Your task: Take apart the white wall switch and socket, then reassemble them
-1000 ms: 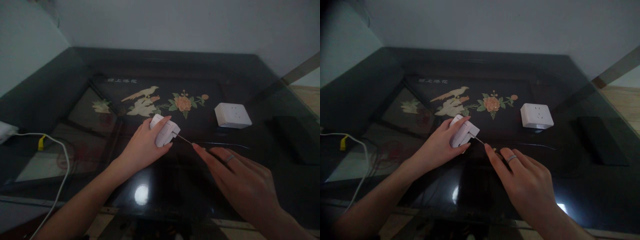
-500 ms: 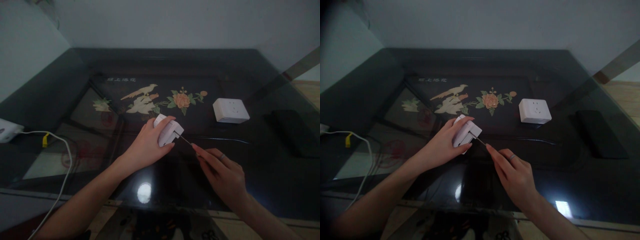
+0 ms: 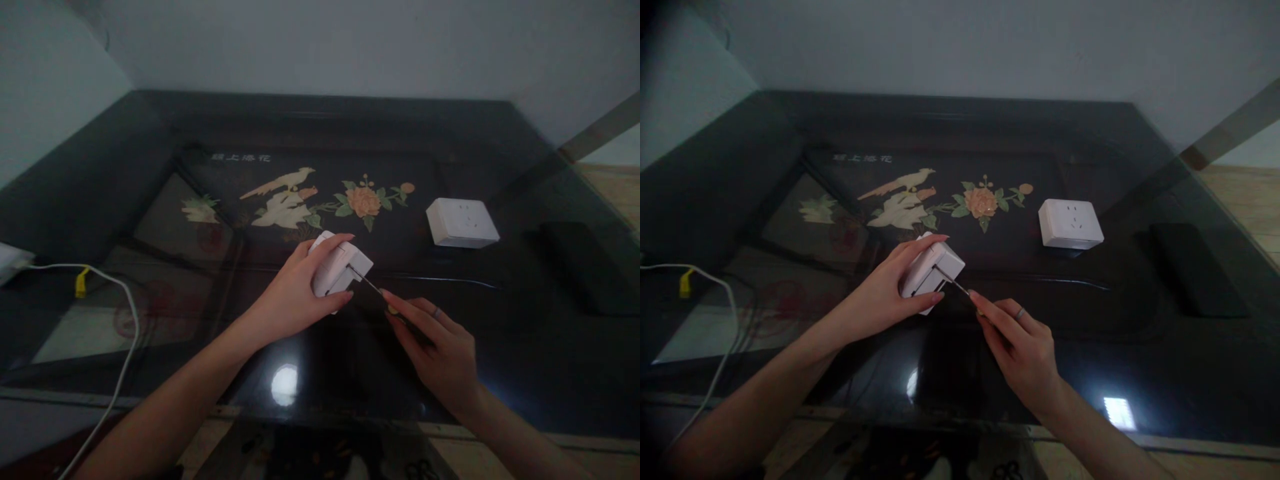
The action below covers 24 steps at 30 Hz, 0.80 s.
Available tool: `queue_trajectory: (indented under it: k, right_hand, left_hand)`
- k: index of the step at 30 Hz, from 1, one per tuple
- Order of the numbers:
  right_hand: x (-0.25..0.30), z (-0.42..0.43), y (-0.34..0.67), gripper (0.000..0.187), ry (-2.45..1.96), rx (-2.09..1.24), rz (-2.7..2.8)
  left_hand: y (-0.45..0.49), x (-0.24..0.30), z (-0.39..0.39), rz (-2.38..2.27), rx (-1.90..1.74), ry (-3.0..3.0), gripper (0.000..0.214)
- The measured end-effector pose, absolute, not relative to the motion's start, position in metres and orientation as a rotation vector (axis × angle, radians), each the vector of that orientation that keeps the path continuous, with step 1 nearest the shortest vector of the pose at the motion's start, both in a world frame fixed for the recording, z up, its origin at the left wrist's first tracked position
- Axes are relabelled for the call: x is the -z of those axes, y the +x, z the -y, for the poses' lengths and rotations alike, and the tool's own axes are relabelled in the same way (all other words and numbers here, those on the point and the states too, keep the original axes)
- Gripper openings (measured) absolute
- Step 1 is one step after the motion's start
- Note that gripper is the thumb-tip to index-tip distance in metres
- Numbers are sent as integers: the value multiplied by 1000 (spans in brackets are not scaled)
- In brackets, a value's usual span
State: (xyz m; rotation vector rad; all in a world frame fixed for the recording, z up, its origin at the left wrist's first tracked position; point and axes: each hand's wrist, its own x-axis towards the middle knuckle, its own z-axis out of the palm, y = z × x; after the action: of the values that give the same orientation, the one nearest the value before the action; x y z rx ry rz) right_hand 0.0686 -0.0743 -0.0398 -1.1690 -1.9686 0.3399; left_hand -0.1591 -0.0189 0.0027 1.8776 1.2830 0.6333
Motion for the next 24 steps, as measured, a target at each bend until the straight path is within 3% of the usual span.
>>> queue_trajectory:
  k: [11,17,20,24]
  right_hand:
    - [36,71,63,43,-1126,-270,1995]
    - [33,79,75,58,-1201,-174,1895]
    - [31,73,77,44,-1309,-379,1796]
    - [24,52,69,26,-1339,-1010,1471]
  left_hand:
    - [-153,4,25,-1190,-528,1995,75]
    - [-160,1,20,-1266,-535,1880,83]
    - [-167,-2,13,-1248,-549,1775,79]
    - [-168,-2,12,-1169,-587,1520,81]
